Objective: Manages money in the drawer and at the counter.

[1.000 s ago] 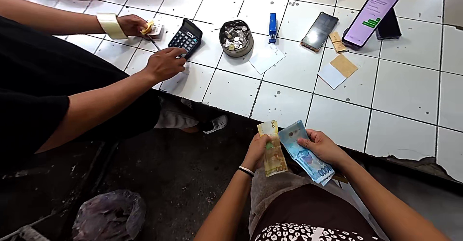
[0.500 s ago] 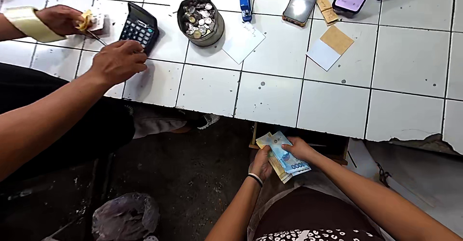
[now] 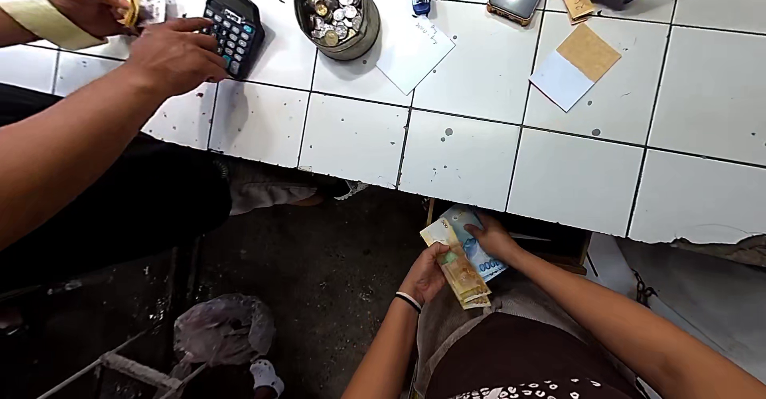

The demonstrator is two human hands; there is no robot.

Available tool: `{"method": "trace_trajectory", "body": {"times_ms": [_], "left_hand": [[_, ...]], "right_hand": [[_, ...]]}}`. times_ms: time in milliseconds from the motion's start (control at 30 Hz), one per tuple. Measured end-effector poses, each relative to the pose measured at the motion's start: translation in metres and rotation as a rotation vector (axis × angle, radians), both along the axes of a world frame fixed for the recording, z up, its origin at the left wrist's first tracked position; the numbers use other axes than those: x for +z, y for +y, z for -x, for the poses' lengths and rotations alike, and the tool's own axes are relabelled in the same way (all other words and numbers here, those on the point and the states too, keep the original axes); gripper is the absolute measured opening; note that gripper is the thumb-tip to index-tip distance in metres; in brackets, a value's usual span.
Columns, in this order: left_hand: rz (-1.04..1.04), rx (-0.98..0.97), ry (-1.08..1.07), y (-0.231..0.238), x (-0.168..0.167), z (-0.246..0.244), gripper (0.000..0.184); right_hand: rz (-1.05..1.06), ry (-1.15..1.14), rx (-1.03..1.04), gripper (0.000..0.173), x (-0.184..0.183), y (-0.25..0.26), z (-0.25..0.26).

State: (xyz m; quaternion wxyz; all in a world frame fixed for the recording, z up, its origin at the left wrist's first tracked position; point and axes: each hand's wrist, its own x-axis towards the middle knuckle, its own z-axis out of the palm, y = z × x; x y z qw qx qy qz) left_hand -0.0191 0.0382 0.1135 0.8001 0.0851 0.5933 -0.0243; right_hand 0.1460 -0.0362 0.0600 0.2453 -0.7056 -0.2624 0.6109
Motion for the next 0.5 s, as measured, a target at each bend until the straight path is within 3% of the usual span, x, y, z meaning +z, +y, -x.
{"method": "trace_trajectory", "body": {"times_ms": [100,233,333,500], "left_hand": [[-0.045,0.148,-0.008,-0.009,-0.008,-0.011,0.028],[-0.203,0.31,0.173,-0.016,-0.018,-0.03,0.027],[-0.346,0.229,0.215,-0.027,-0.021,-0.035,0.023],[-0.576,0.168,0.229,-0.041,-0.025,-0.046,0.028]], "right_hand": [[-0.108,0.008,0.01,0.06,0.015,0.009,0.02],[-0.262,0.004,-0.084,0.045,0.015,0.003,0.03],[-0.15,0.048,-0.054,0.045,0.031,0.002,0.024],[0.033,0.101,-0.204,0.06,0.039,0.003,0.012]]}}
